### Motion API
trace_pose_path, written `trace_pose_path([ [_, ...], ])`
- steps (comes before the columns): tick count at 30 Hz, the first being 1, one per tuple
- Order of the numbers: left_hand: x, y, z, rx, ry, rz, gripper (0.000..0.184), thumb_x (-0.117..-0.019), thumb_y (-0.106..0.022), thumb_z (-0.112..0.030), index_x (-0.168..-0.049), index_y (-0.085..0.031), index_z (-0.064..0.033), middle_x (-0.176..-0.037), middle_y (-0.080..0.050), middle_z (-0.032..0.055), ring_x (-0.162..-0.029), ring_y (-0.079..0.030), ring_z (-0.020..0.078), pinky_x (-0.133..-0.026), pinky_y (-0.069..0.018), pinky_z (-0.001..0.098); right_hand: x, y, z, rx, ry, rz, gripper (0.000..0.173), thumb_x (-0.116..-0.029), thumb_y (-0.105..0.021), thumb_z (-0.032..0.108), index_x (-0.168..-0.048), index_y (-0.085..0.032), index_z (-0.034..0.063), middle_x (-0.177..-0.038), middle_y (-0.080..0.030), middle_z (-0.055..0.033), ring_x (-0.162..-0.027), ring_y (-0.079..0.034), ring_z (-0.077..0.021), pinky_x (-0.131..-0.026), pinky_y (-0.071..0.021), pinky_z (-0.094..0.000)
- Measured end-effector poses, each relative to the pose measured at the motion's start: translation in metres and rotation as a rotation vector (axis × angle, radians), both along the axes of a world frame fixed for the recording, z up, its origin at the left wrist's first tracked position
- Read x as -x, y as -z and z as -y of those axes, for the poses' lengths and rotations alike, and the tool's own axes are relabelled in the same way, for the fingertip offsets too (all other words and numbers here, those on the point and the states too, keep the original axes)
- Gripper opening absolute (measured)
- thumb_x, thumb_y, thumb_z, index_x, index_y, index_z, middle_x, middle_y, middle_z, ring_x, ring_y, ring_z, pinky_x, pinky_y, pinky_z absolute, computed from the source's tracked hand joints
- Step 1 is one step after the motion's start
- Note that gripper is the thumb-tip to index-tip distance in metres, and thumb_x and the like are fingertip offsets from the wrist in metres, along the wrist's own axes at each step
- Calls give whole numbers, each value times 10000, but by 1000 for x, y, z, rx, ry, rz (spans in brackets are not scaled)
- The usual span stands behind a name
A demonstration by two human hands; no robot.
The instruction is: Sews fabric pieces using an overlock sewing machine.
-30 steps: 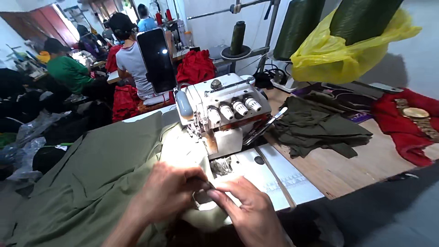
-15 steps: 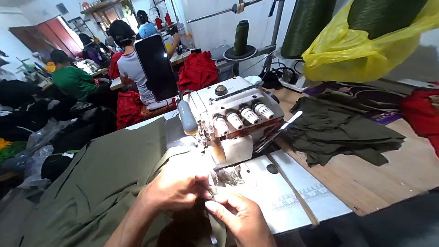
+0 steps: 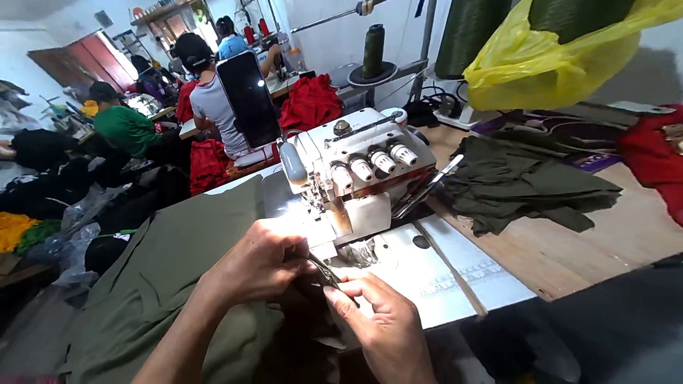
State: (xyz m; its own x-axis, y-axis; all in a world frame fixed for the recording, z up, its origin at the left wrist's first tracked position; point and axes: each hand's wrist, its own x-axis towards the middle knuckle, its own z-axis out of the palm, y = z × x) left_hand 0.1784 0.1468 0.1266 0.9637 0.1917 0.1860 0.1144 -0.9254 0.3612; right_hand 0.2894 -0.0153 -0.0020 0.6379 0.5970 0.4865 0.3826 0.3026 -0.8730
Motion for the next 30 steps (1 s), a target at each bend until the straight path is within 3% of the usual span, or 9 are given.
trace_pose_path([
  [7, 5, 10, 3, 20, -105, 204, 168, -815, -775, -227, -711, -654, -174, -762, -612, -90, -724, -596, -14, -601, -497, 143, 2, -2, -7, 23, 52, -100, 147, -842, -780, 251, -728, -719, 182, -912, -742, 55, -829, -677, -8, -683, -554, -165],
  [11, 4, 5, 9, -44, -178, 326, 171, -735, -809, -197, -687, -647, -221, -906, -660, -92, -1025, -614, 66, -860, -516, 235, 2, -11, -11, 39, 72, -229, 130, -788, -813, 192, -775, -695, 140, -812, -741, 41, -675, -681, -27, -572, -567, -175],
  [12, 3, 2, 10, -66, -182, 344, 155, -744, -809, -185, -711, -659, -208, -905, -676, -84, -1005, -637, 67, -862, -539, 249, 0, -15, -13, 51, 58, -251, 150, -788, -816, 179, -840, -688, 122, -799, -737, 39, -675, -693, -38, -587, -588, -185],
  [14, -5, 0, 9, -166, -242, 362, 94, -756, -771, -171, -779, -683, -195, -835, -685, -100, -850, -655, 29, -748, -547, 233, -9, -21, -20, 94, -1, -261, 197, -832, -816, 184, -973, -716, 91, -834, -748, 33, -726, -721, -49, -651, -625, -197],
  [16, -18, 10, 2, -236, -337, 382, 80, -763, -747, -135, -821, -706, -171, -815, -698, -77, -799, -655, 67, -715, -533, 282, -19, -19, -30, 235, 15, -213, 141, -855, -781, 258, -940, -754, 150, -789, -720, 87, -701, -671, 8, -644, -571, -178],
  [18, -31, 36, -12, -223, -407, 437, 68, -816, -769, -112, -861, -718, -116, -838, -705, -4, -810, -670, 149, -740, -554, 364, -28, -12, -40, 351, 16, -224, 89, -862, -759, 217, -925, -752, 154, -762, -699, 74, -697, -653, -13, -666, -554, -242],
  [22, -43, 77, -17, -145, -639, 402, 139, -899, -696, -162, -1021, -725, -102, -887, -668, 36, -854, -645, 195, -779, -538, 406, -29, 5, -41, 317, -8, -310, 86, -849, -752, 160, -922, -725, 125, -780, -705, 60, -720, -668, -15, -662, -563, -212],
  [27, -52, 64, -20, -7, -766, 291, 72, -874, -702, -166, -903, -686, -102, -825, -633, 23, -794, -621, 184, -743, -508, 436, -23, 3, -41, 148, -15, -424, 136, -812, -723, 3, -924, -681, 67, -740, -687, 52, -642, -642, -3, -584, -545, -169],
  [30, -66, 57, -37, 31, -790, 212, 146, -893, -704, -162, -968, -632, -59, -819, -633, 76, -774, -631, 235, -712, -517, 483, -25, -5, -53, 115, 68, -382, 107, -814, -668, 11, -910, -666, 59, -710, -646, 63, -604, -600, 19, -549, -513, -144],
])
